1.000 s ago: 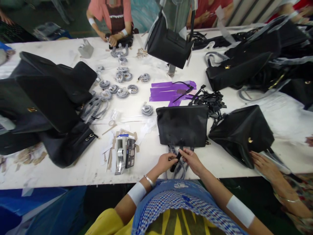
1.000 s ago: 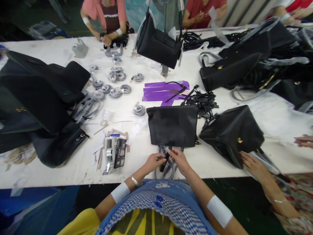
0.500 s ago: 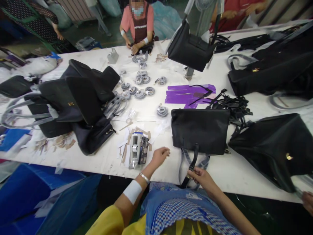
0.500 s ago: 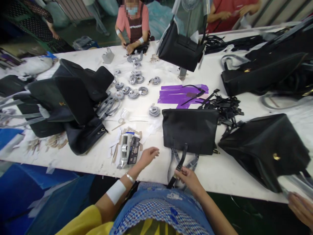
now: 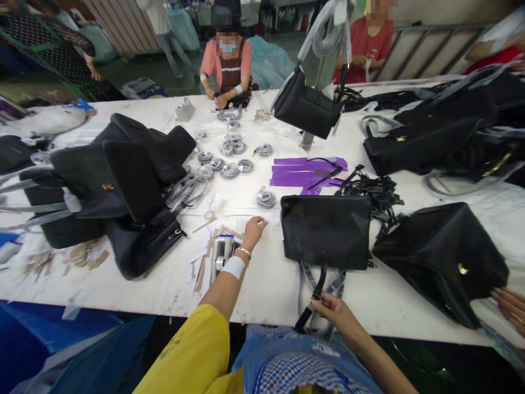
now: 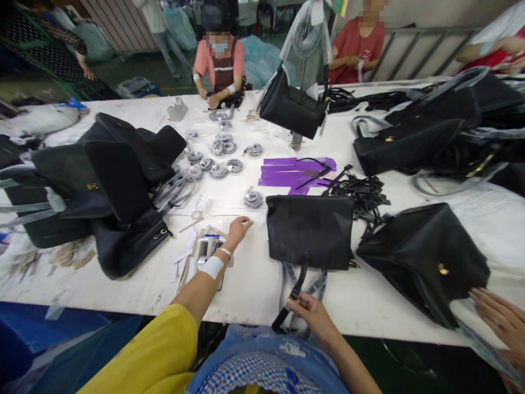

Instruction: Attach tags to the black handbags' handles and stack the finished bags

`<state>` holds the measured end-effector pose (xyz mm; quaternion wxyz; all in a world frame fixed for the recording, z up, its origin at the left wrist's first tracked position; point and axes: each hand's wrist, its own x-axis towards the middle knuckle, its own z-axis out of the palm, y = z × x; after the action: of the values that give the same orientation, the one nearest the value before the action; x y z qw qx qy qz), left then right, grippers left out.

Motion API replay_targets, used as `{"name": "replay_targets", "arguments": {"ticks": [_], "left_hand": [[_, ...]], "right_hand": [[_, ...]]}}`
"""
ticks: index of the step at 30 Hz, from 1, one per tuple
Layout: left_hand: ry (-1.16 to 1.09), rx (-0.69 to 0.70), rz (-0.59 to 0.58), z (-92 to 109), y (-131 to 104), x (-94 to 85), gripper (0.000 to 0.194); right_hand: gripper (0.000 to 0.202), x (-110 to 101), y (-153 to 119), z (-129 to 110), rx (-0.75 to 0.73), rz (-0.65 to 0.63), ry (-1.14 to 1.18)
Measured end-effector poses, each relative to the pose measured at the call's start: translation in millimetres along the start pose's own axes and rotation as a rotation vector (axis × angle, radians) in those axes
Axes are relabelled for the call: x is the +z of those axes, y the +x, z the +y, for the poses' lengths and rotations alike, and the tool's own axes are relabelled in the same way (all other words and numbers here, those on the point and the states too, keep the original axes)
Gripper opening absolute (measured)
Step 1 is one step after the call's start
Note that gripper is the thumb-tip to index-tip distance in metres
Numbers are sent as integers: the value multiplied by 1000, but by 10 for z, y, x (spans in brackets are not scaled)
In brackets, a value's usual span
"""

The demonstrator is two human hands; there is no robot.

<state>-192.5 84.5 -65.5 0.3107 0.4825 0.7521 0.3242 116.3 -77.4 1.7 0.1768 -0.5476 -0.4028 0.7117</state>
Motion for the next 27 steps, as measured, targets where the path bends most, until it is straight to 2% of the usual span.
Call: {"name": "replay_targets", "arguments": {"ticks": [4, 7, 11, 14, 17, 21, 27], "left_hand": [[-154, 7, -137, 30, -379, -145, 15], [-398, -100, -299, 83, -812, -194, 28], [-527, -204, -383, 214, -1361, -218, 40], [-580, -225, -438, 338, -1626, -238, 41], [-611, -240, -488, 433, -1764, -239, 42], [-603, -245, -513, 481, -1836, -195, 42], [-620, -241, -542, 491, -1866, -125, 42]], "right_hand": [[35, -11, 12, -46, 11, -16, 28], [34, 16, 26, -111, 0, 2, 109], [31, 64, 43, -273, -78, 145, 308], [28, 79, 71, -394, -137, 232, 460], [29, 87, 95, -481, -175, 291, 525], [32, 97, 101, -533, -184, 340, 541], [36, 75, 107, -459, -209, 359, 442]]}}
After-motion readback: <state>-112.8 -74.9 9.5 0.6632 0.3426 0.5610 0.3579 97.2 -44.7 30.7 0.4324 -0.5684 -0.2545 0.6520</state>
